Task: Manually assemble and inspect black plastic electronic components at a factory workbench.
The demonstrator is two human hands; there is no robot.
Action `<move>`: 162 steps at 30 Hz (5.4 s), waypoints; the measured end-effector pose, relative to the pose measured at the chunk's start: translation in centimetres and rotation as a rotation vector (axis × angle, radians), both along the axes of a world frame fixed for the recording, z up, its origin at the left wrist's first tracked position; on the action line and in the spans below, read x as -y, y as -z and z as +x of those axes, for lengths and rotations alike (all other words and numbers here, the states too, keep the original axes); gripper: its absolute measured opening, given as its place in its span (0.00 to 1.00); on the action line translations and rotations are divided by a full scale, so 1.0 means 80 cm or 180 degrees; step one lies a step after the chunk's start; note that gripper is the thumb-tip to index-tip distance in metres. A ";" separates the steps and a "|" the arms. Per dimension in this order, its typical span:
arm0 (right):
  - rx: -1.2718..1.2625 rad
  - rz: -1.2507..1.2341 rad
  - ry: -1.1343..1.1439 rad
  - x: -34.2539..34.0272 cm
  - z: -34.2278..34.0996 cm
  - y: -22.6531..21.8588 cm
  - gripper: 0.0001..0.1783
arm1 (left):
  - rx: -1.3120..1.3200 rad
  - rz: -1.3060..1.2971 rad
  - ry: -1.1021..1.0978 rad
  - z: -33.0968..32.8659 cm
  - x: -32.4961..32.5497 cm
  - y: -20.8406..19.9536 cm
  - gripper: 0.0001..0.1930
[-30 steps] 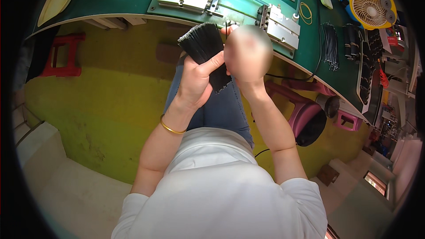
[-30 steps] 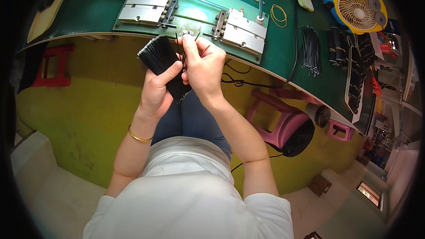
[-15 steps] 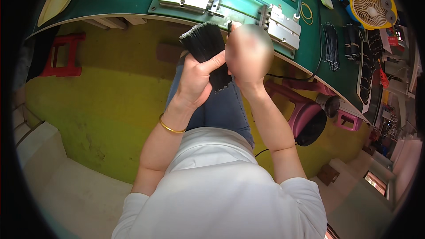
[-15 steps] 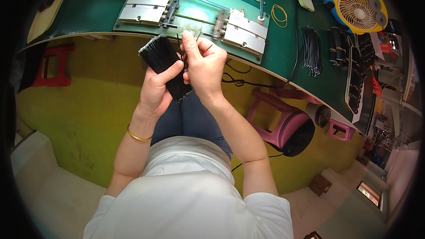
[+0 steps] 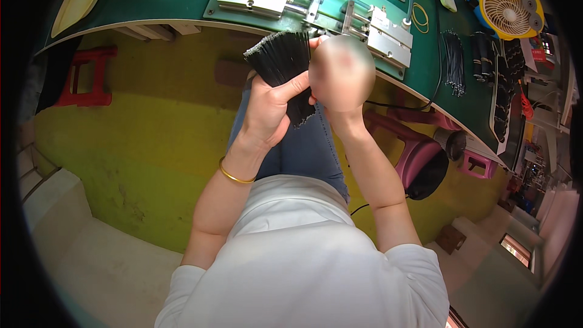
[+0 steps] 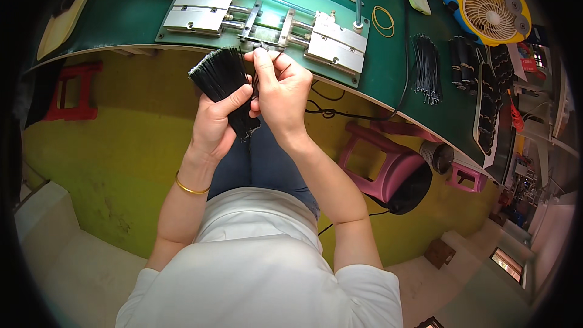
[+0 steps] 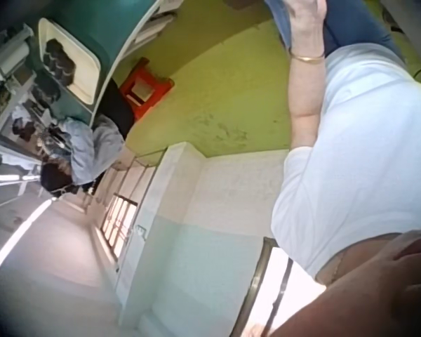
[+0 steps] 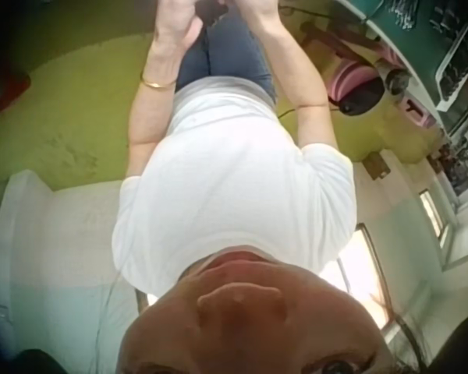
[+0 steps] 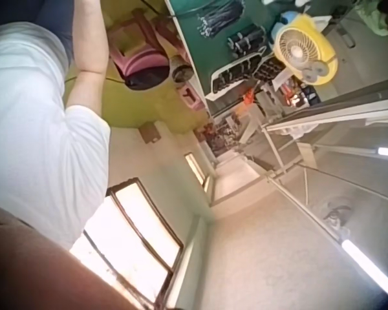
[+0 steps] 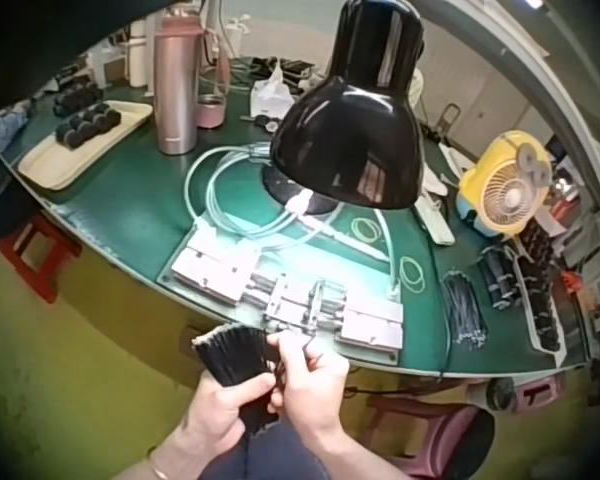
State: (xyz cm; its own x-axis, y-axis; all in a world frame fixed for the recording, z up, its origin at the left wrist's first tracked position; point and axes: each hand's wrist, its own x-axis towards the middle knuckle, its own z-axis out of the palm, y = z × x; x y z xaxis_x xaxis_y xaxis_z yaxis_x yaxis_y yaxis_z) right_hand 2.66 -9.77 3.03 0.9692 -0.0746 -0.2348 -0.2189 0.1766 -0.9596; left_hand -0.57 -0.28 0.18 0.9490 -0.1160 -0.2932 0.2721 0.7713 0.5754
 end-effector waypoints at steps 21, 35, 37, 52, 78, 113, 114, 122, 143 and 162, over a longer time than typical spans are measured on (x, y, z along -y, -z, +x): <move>0.0246 0.0069 -0.0138 -0.002 -0.003 -0.004 0.12 | 0.0098 0.0269 -0.0106 0.000 -0.003 -0.005 0.06; -0.0022 -0.0096 0.0056 -0.001 0.000 -0.003 0.12 | -0.0050 0.0314 -0.0070 0.000 0.000 -0.003 0.08; -0.0063 -0.0170 0.0097 -0.002 0.000 -0.003 0.13 | -0.0026 0.0319 -0.0034 0.001 -0.001 -0.003 0.07; 0.0098 -0.0083 -0.0095 0.002 -0.001 -0.005 0.12 | 0.0042 0.0313 -0.0036 0.001 0.000 -0.004 0.06; 0.0091 -0.0043 -0.0098 0.002 -0.001 -0.006 0.12 | -0.0078 0.0263 -0.0035 0.001 0.001 -0.007 0.06; -0.0085 -0.0079 -0.0007 0.002 0.002 0.000 0.13 | -0.0096 0.0293 -0.0007 0.003 0.001 -0.005 0.07; -0.0088 -0.0078 -0.0008 0.003 0.003 0.000 0.13 | -0.0078 0.0278 0.0021 0.003 0.001 -0.004 0.07; -0.0068 0.0025 0.0045 0.003 0.003 0.001 0.13 | -0.0100 0.0191 0.0046 0.003 0.001 -0.006 0.06; -0.0119 -0.0096 0.0109 0.002 0.002 -0.002 0.13 | -0.0180 0.0048 0.0062 0.004 0.003 -0.006 0.07; -0.0084 -0.0141 0.0089 0.000 0.001 -0.003 0.12 | -0.0179 0.0139 0.0074 0.003 0.000 -0.003 0.08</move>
State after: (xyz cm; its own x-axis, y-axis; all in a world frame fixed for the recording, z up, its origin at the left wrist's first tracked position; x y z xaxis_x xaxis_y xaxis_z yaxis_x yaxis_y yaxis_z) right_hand 2.74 -9.73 3.26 0.9600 -0.1124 -0.2562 -0.2399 0.1406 -0.9606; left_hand -0.30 -0.29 0.41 0.9281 -0.1237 -0.3511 0.3223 0.7390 0.5916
